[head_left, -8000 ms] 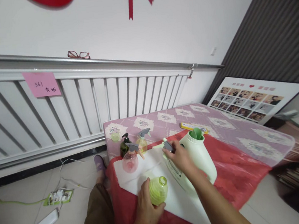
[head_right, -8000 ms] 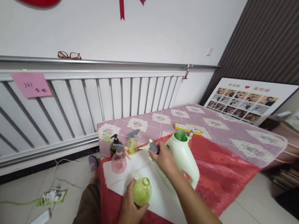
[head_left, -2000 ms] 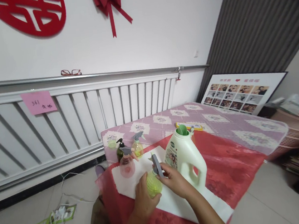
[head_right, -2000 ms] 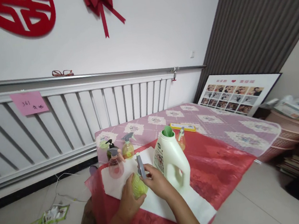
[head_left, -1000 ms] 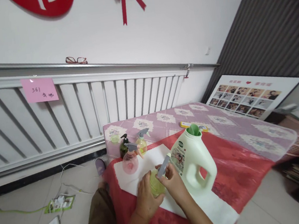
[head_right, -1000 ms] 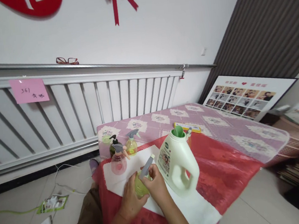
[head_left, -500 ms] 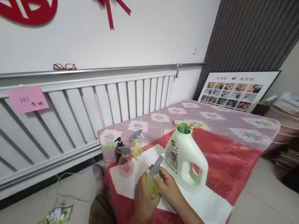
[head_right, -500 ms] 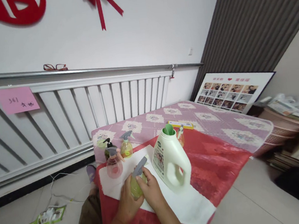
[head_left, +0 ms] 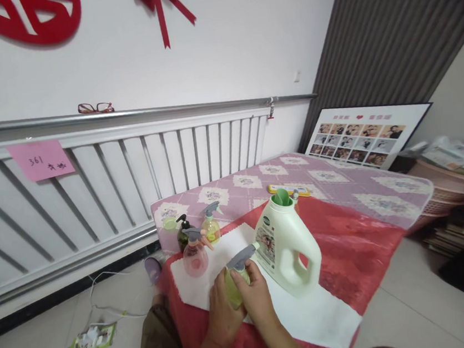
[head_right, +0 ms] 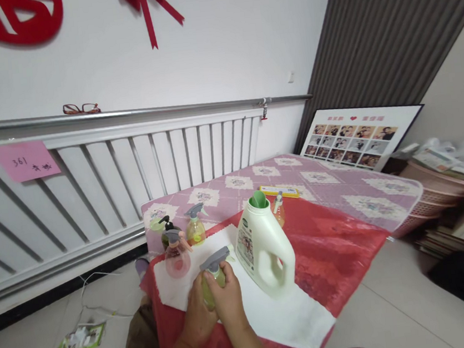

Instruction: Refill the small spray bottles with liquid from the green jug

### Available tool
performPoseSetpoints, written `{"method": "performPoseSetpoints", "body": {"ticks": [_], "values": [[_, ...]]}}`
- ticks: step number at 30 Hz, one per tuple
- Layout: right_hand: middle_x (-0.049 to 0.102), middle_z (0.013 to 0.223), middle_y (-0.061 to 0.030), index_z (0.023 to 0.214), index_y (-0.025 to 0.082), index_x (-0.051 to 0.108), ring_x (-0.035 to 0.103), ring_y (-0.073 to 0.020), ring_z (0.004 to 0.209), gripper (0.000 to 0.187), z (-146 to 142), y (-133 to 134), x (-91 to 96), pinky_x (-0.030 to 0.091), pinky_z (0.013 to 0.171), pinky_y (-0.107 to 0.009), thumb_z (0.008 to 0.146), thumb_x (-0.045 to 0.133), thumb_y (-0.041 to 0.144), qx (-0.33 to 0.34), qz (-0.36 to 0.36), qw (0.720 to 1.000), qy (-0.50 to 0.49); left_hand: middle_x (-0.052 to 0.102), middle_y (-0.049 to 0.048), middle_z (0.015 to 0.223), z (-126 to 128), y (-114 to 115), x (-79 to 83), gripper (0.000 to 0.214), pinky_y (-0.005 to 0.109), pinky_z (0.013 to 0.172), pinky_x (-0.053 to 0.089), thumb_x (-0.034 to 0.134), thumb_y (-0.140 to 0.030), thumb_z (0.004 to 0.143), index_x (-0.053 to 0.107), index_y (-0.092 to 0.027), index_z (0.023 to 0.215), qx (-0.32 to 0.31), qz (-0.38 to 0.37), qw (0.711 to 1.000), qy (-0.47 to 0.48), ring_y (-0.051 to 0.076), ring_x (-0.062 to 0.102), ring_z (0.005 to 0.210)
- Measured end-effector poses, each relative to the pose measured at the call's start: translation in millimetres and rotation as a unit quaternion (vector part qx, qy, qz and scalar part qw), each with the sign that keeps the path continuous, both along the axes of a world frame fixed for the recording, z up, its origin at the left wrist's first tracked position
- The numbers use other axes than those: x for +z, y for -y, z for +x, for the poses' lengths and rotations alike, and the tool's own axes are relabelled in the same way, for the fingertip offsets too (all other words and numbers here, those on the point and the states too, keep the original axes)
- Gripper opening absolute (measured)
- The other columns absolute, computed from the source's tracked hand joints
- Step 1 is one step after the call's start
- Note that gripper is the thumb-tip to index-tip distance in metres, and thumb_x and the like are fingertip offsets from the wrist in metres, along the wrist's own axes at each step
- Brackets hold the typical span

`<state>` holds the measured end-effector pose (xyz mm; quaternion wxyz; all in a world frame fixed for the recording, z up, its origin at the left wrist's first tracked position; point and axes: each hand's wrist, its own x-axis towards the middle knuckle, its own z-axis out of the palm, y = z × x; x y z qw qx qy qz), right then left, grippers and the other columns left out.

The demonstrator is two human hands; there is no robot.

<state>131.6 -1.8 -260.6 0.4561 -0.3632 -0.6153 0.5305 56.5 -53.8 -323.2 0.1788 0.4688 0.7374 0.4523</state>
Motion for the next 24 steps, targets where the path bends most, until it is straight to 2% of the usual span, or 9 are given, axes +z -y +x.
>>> {"method": "performPoseSetpoints", "body": {"ticks": [4, 6, 9, 12, 16, 19, 24], "values": [[0.062, 0.126, -0.012, 0.114, 0.019, 0.057, 0.052, -0.0276, 0.123, 0.042, 8, 1, -5.9, 0.036, 0.108, -0.045, 0.081, 0.059, 0.044, 0.007, -0.005, 1.0, 0.018, 0.045, 0.0174, 0.14, 0, -1, -5.6, 0.075, 0.038, 0.108, 0.033, 0.06, -0.04, 0.073, 0.029, -0.015, 0.137, 0.001, 0.032, 0.999, -0.029, 0.028, 0.043, 0.129], [0.059, 0.131, -0.0139, 0.117, 0.018, 0.056, 0.048, -0.0289, 0.127, 0.046, 11, 0, -7.7, 0.031, 0.111, -0.047, 0.08, 0.058, 0.046, 0.002, -0.011, 1.0, 0.027, 0.044, 0.0179, 0.14, 0, -1, -7.2, 0.077, 0.038, 0.108, 0.033, 0.062, -0.04, 0.072, 0.028, -0.014, 0.137, 0.002, 0.03, 0.999, -0.038, 0.028, 0.043, 0.129], [0.062, 0.125, -0.0129, 0.115, 0.018, 0.057, 0.055, -0.0277, 0.119, 0.044, 11, 0, -4.0, 0.038, 0.107, -0.045, 0.08, 0.059, 0.045, 0.0, -0.009, 0.999, 0.031, 0.045, 0.0179, 0.14, 0, -1, -7.6, 0.079, 0.039, 0.108, 0.033, 0.063, -0.04, 0.071, 0.028, -0.014, 0.138, 0.0, 0.026, 0.999, -0.039, 0.028, 0.043, 0.129], [0.07, 0.105, -0.0088, 0.106, 0.019, 0.059, 0.063, -0.0255, 0.104, 0.035, 10, 3, 5.1, 0.048, 0.094, -0.039, 0.079, 0.06, 0.042, -0.002, 0.0, 1.0, 0.029, 0.044, 0.0184, 0.141, 0, -1, -7.3, 0.079, 0.04, 0.108, 0.033, 0.062, -0.039, 0.071, 0.028, -0.013, 0.138, 0.001, 0.026, 0.999, -0.033, 0.029, 0.042, 0.13], [0.072, 0.084, -0.0048, 0.094, 0.019, 0.061, 0.067, -0.025, 0.087, 0.028, 9, 4, 11.5, 0.053, 0.077, -0.035, 0.076, 0.063, 0.04, -0.024, -0.004, 0.999, 0.029, 0.044, 0.0181, 0.141, 0, 0, -8.6, 0.078, 0.041, 0.109, 0.033, 0.061, -0.039, 0.072, 0.03, -0.012, 0.137, 0.005, 0.036, 0.999, -0.021, 0.028, 0.042, 0.131], [0.073, 0.083, -0.0047, 0.092, 0.019, 0.061, 0.067, -0.0239, 0.081, 0.027, 6, 3, 7.1, 0.053, 0.073, -0.034, 0.074, 0.066, 0.039, -0.038, -0.01, 0.999, 0.024, 0.044, 0.0175, 0.141, -1, 0, -10.7, 0.077, 0.041, 0.109, 0.032, 0.062, -0.039, 0.072, 0.03, -0.013, 0.137, 0.004, 0.043, 0.999, -0.018, 0.028, 0.041, 0.131], [0.072, 0.085, -0.0047, 0.09, 0.02, 0.058, 0.067, -0.0221, 0.081, 0.029, -3, 0, -6.5, 0.053, 0.076, -0.034, 0.071, 0.068, 0.041, -0.06, -0.027, 0.998, 0.009, 0.044, 0.0185, 0.141, -2, -1, -13.3, 0.076, 0.04, 0.108, 0.033, 0.061, -0.038, 0.073, 0.028, -0.014, 0.138, -0.004, 0.052, 0.998, -0.024, 0.028, 0.042, 0.131]]}}
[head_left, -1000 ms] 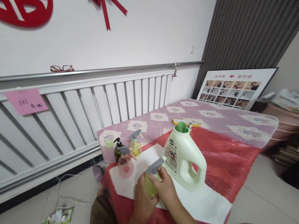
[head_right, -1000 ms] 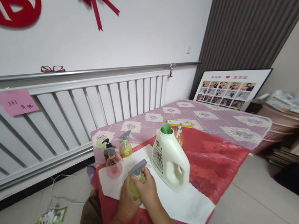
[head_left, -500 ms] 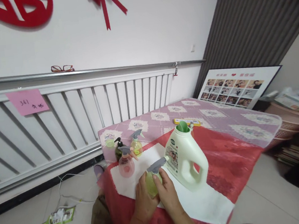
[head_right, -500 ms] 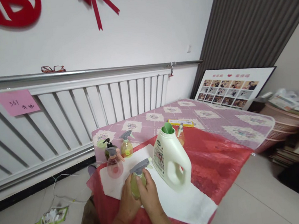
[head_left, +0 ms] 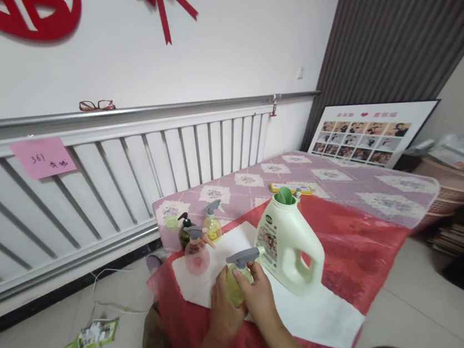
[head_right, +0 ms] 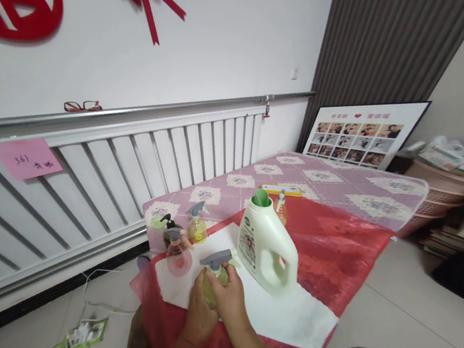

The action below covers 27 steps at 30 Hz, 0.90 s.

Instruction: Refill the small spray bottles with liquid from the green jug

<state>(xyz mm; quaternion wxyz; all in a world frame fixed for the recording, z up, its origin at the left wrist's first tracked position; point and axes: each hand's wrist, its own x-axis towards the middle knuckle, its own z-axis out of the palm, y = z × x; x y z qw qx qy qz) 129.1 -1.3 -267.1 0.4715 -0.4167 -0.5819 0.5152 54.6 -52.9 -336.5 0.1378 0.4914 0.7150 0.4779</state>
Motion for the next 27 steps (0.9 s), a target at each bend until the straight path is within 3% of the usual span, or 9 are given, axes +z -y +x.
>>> {"method": "performPoseSetpoints", "body": {"ticks": [3, 5, 8, 10, 16, 27], "values": [[0.073, 0.094, -0.0059, 0.098, 0.02, 0.059, 0.067, -0.0222, 0.087, 0.034, -1, 1, -5.5, 0.054, 0.079, -0.034, 0.073, 0.067, 0.042, 0.016, -0.006, 1.0, -0.016, 0.044, 0.0183, 0.141, 0, 0, 0.4, 0.073, 0.041, 0.109, 0.032, 0.059, -0.037, 0.075, 0.029, -0.014, 0.138, 0.005, -0.004, 1.0, -0.008, 0.028, 0.042, 0.131], [0.071, 0.107, -0.0083, 0.106, 0.019, 0.059, 0.065, -0.0244, 0.101, 0.041, 3, 2, -8.3, 0.051, 0.089, -0.036, 0.074, 0.066, 0.043, 0.027, -0.009, 0.999, -0.021, 0.044, 0.0187, 0.141, 0, 0, 1.3, 0.072, 0.039, 0.109, 0.032, 0.058, -0.039, 0.076, 0.03, -0.013, 0.137, 0.006, -0.011, 1.0, -0.014, 0.027, 0.042, 0.131], [0.064, 0.126, -0.0105, 0.114, 0.019, 0.06, 0.052, -0.0274, 0.124, 0.048, 10, 1, -11.3, 0.038, 0.107, -0.041, 0.076, 0.064, 0.046, 0.029, -0.016, 0.999, -0.022, 0.044, 0.0195, 0.141, 1, 0, 2.5, 0.075, 0.039, 0.109, 0.032, 0.059, -0.042, 0.075, 0.031, -0.01, 0.137, 0.007, -0.019, 0.999, -0.025, 0.028, 0.042, 0.131], [0.063, 0.128, -0.0107, 0.114, 0.019, 0.061, 0.05, -0.028, 0.126, 0.047, 13, 0, -11.6, 0.033, 0.11, -0.042, 0.076, 0.063, 0.047, 0.033, -0.022, 0.999, -0.023, 0.044, 0.0194, 0.141, 1, 0, 3.0, 0.077, 0.039, 0.109, 0.033, 0.06, -0.041, 0.073, 0.031, -0.01, 0.137, 0.009, -0.024, 0.999, -0.03, 0.028, 0.042, 0.131], [0.073, 0.101, -0.0065, 0.105, 0.02, 0.06, 0.067, -0.0231, 0.096, 0.038, 10, 1, -5.0, 0.05, 0.091, -0.037, 0.079, 0.062, 0.047, 0.059, -0.023, 0.997, -0.048, 0.043, 0.0197, 0.141, 1, -1, 2.1, 0.077, 0.039, 0.109, 0.032, 0.06, -0.037, 0.071, 0.031, -0.009, 0.137, 0.01, -0.035, 0.999, -0.027, 0.029, 0.041, 0.132], [0.075, 0.083, -0.0045, 0.094, 0.019, 0.061, 0.07, -0.0217, 0.074, 0.037, 2, 4, 0.1, 0.056, 0.067, -0.033, 0.072, 0.068, 0.047, 0.038, -0.055, 0.994, -0.081, 0.043, 0.0196, 0.142, 0, 0, -0.9, 0.075, 0.039, 0.11, 0.031, 0.06, -0.036, 0.074, 0.03, -0.009, 0.137, 0.006, -0.021, 1.0, -0.012, 0.028, 0.04, 0.132]]}}
